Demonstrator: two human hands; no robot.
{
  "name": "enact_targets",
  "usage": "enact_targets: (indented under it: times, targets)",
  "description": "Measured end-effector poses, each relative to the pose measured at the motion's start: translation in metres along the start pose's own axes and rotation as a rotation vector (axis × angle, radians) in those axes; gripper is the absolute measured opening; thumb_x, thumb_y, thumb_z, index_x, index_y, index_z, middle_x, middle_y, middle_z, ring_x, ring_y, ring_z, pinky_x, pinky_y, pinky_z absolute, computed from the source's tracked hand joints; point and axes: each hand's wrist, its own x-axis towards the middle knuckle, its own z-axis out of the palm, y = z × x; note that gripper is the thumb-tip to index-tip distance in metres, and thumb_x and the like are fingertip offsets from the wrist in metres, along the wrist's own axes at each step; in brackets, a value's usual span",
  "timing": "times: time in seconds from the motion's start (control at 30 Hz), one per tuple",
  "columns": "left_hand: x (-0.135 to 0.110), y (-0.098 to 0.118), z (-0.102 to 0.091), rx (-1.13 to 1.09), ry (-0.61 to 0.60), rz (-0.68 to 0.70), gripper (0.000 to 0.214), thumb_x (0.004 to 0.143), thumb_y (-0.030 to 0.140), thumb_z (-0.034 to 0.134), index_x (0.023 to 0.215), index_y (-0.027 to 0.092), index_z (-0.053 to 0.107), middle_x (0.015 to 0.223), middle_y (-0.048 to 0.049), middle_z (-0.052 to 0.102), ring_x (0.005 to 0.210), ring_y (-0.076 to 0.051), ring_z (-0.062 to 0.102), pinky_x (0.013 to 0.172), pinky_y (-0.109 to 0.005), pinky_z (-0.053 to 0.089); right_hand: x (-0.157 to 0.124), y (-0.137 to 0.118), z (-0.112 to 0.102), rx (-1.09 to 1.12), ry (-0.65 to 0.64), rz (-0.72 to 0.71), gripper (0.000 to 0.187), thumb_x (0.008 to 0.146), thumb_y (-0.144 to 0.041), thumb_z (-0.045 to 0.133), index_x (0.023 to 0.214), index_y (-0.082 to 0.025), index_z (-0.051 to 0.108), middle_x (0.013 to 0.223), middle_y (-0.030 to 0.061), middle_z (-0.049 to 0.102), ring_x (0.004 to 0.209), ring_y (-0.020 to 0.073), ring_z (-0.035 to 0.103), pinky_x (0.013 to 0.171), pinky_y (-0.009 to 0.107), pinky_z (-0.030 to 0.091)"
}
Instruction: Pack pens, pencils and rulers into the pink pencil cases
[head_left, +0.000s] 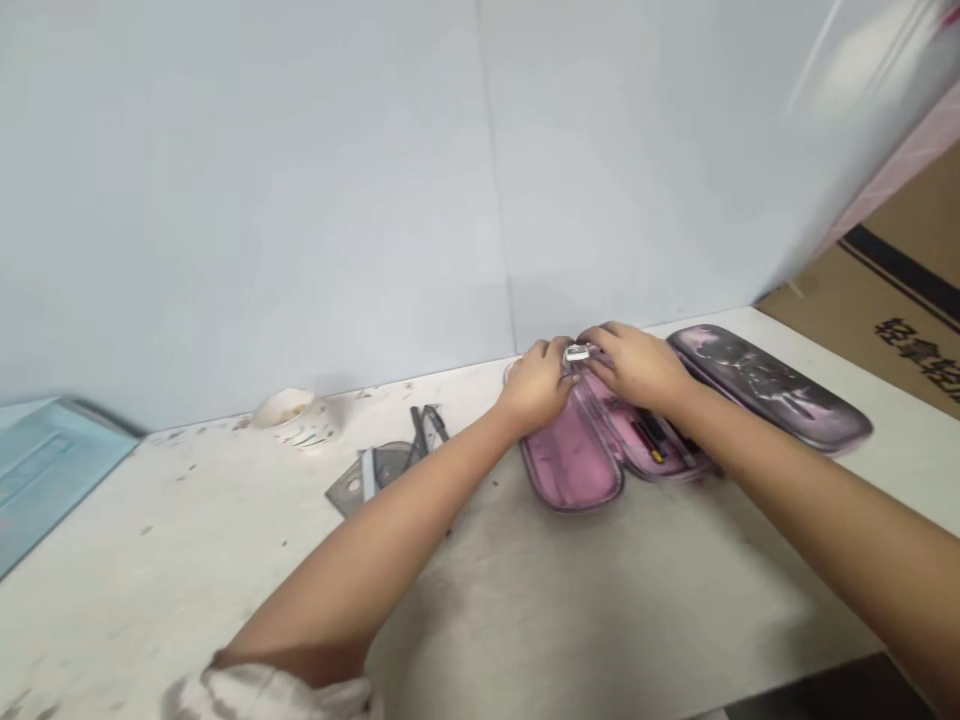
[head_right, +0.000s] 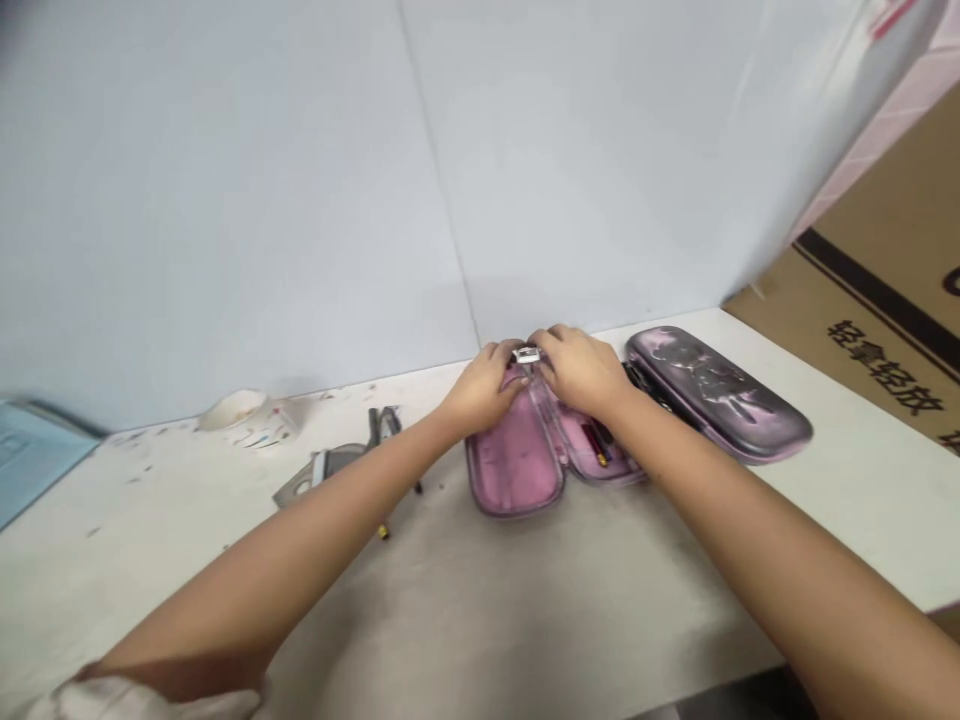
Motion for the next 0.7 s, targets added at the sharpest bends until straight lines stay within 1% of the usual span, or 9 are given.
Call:
enact_targets:
  times: [0.07,0.13,0.2,0.27,0.3,0.37,0.5,0.6,0.7]
  targets:
    - [0.021,0.011,0.024,0.124,-0.036,0.006,0.046,0.083,0.028,0.043,0.127,0.015,0.04,0.117,-0.0149,0.049,0.109,-0.027,0.046,0.091,-0.043,0.037,0.001,0.025,0.005,-0.109,0.007,0.017,0.033,0.085,-0.026,0.04,0.115,-0.019,0.054,0.112,0.0128,0.055,0.101,0.026,0.048,0.077,0.034,0.038]
    - [0.039,0.016,0.041,0.215,-0.075,-0.01,0.043,0.084,0.024,0.038,0.126,0.017,0.042,0.118,-0.0149,0.048,0.11,-0.029,0.045,0.093,-0.048,0.034,0.004,0.042,0.014,-0.164,-0.007,0.036,0.034,0.085,-0.024,0.038,0.114,-0.019,0.055,0.114,0.0142,0.053,0.104,0.0279,0.045,0.08,0.037,0.037]
    - [0.051,0.016,0.051,0.273,-0.112,-0.034,0.041,0.084,0.022,0.036,0.124,0.02,0.045,0.12,-0.0143,0.047,0.111,-0.029,0.043,0.094,-0.052,0.029,0.009,0.051,0.024,-0.174,-0.048,0.061,0.035,0.085,-0.025,0.039,0.116,-0.019,0.055,0.115,0.0147,0.052,0.105,0.0289,0.043,0.081,0.04,0.037]
    - [0.058,0.012,0.051,0.293,-0.14,-0.063,0.04,0.084,0.022,0.035,0.121,0.021,0.049,0.121,-0.0137,0.046,0.112,-0.03,0.042,0.095,-0.055,0.026,0.013,0.054,0.03,-0.162,-0.085,0.083,0.036,0.085,-0.028,0.041,0.117,-0.019,0.054,0.115,0.0148,0.052,0.106,0.0294,0.042,0.081,0.041,0.037]
    - [0.059,0.009,0.047,0.291,-0.144,-0.074,0.039,0.084,0.023,0.036,0.121,0.022,0.049,0.121,-0.0132,0.046,0.113,-0.03,0.041,0.095,-0.055,0.026,0.015,0.055,0.03,-0.156,-0.091,0.089,0.036,0.084,-0.029,0.042,0.117,-0.019,0.055,0.115,0.0147,0.052,0.107,0.0295,0.041,0.081,0.042,0.037]
    - [0.055,0.001,0.031,0.277,-0.129,-0.1,0.038,0.085,0.026,0.035,0.12,0.025,0.05,0.121,-0.0119,0.047,0.113,-0.029,0.041,0.095,-0.055,0.027,0.017,0.053,0.027,-0.147,-0.075,0.081,0.035,0.084,-0.031,0.043,0.115,-0.02,0.056,0.114,0.0143,0.052,0.107,0.0295,0.041,0.082,0.042,0.037]
    - [0.031,-0.018,-0.02,0.279,-0.09,-0.181,0.036,0.086,0.027,0.034,0.117,0.027,0.052,0.121,-0.0097,0.047,0.114,-0.028,0.041,0.094,-0.053,0.029,0.016,0.035,0.01,-0.1,-0.025,0.022,0.033,0.085,-0.033,0.042,0.107,-0.017,0.06,0.108,0.0139,0.055,0.105,0.0279,0.041,0.083,0.039,0.036]
    - [0.0,-0.034,-0.057,0.301,-0.082,-0.23,0.035,0.086,0.027,0.033,0.116,0.026,0.052,0.12,-0.0097,0.048,0.114,-0.028,0.041,0.093,-0.051,0.032,0.011,0.001,0.004,-0.029,-0.017,-0.061,0.031,0.085,-0.033,0.042,0.102,-0.016,0.061,0.103,0.0128,0.057,0.103,0.0255,0.042,0.084,0.036,0.035]
    - [-0.038,-0.047,-0.08,0.313,-0.103,-0.249,0.034,0.086,0.026,0.033,0.114,0.024,0.052,0.119,-0.0097,0.049,0.113,-0.027,0.044,0.092,-0.049,0.034,-0.003,-0.052,0.01,0.034,-0.011,-0.188,0.029,0.086,-0.03,0.04,0.099,-0.015,0.062,0.1,0.0118,0.057,0.1,0.023,0.043,0.085,0.036,0.034]
